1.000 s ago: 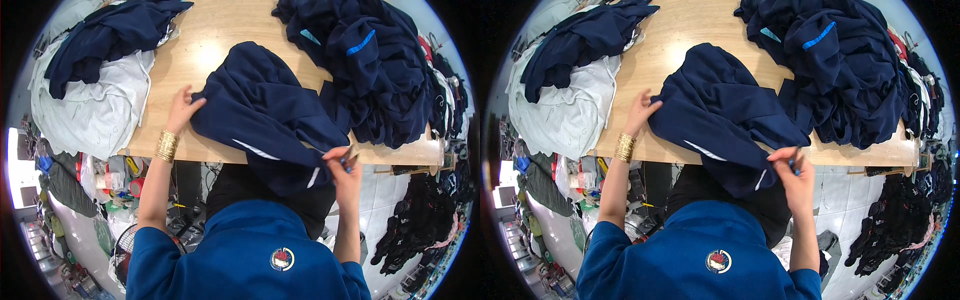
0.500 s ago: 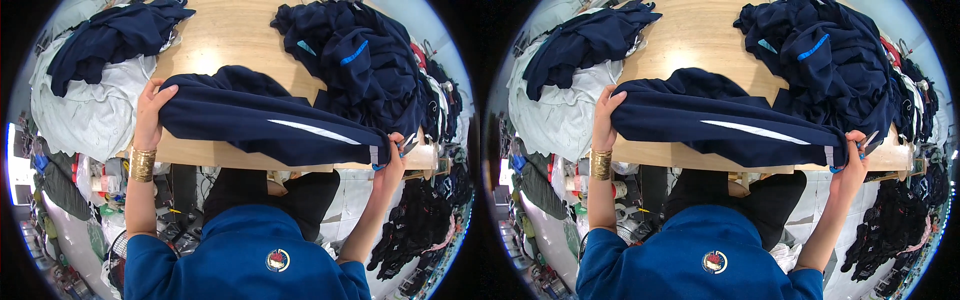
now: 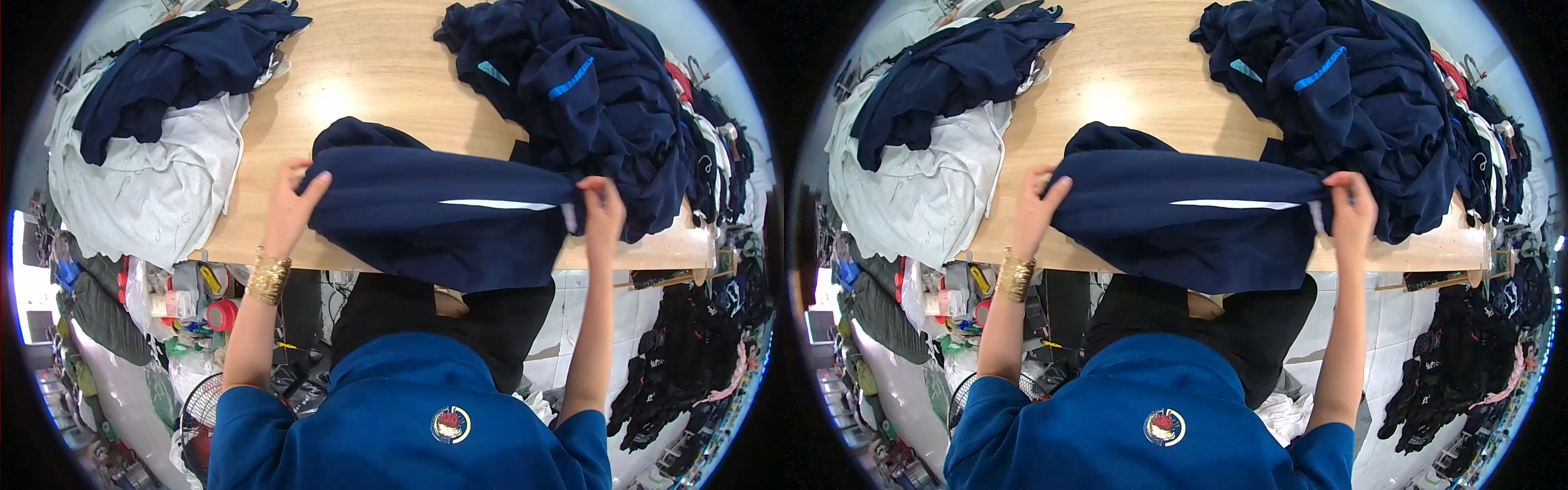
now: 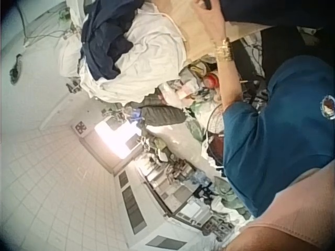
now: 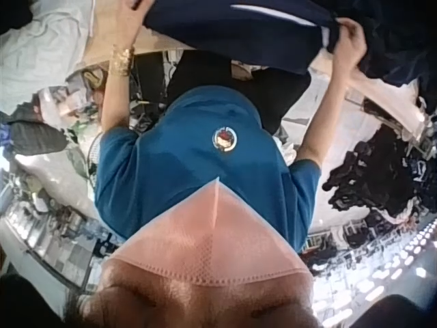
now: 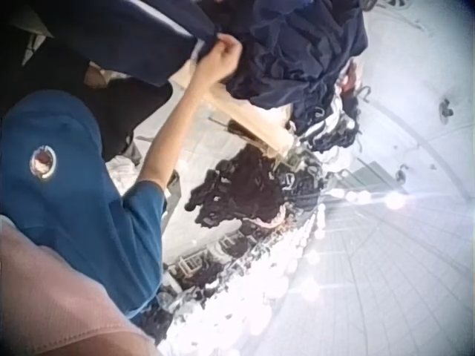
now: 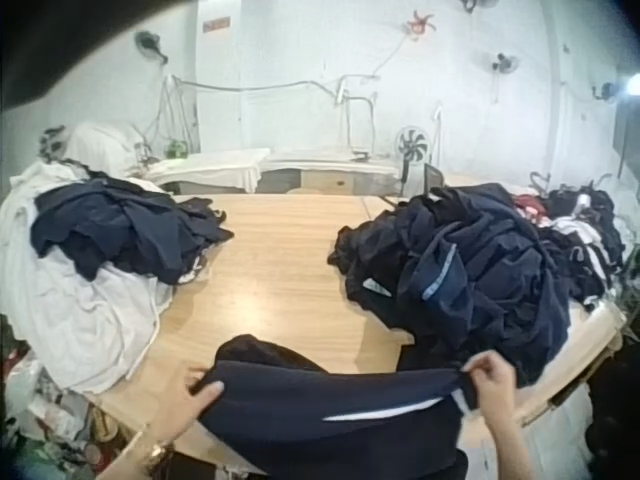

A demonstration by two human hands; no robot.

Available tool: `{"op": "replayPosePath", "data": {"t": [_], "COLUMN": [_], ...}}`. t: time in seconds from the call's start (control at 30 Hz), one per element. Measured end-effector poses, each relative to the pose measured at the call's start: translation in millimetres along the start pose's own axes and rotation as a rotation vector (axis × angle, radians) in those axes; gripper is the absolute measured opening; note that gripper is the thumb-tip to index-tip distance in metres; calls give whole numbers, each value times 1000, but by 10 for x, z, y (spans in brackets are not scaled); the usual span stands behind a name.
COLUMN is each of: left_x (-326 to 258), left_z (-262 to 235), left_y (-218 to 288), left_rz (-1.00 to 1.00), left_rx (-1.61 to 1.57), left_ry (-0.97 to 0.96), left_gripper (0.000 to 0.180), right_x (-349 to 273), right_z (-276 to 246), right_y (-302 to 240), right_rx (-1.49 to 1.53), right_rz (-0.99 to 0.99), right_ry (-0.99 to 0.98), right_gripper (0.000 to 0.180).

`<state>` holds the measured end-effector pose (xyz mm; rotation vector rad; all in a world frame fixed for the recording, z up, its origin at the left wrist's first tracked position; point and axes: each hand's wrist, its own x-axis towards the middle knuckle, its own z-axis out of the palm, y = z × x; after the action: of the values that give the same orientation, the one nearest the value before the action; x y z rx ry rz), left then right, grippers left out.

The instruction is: Trimming excess threads from navy blue garments using small snips in a factory setting.

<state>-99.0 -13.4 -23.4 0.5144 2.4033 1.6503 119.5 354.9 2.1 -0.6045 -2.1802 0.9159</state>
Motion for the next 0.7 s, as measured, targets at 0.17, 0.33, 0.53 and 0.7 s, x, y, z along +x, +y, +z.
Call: {"op": "replayPosePath", "data": {"t": [0.17,0.33,0.53,0.7], "left_x": [-76,-245,-75,-104], "left_z": [298,722,1267,1327], "left_y": [-125,579,-23,-154], "left_rz": [422,346,499,481], "left_rx": [715,68,246,252], "left_ry": [304,-254,-386,-396], "left_gripper": [42,7,14,16], "right_x": [-235,-456,-824,-954], "right_z": [368,702,1193,1199], "right_y": [217,-595,-160,-102], "right_rx": [-420,-26,-87,-296], "right_rz": [28,41,96,55], "right_ry": [-19,-142,-220,-280], "right_gripper": [11,10,12,24]}}
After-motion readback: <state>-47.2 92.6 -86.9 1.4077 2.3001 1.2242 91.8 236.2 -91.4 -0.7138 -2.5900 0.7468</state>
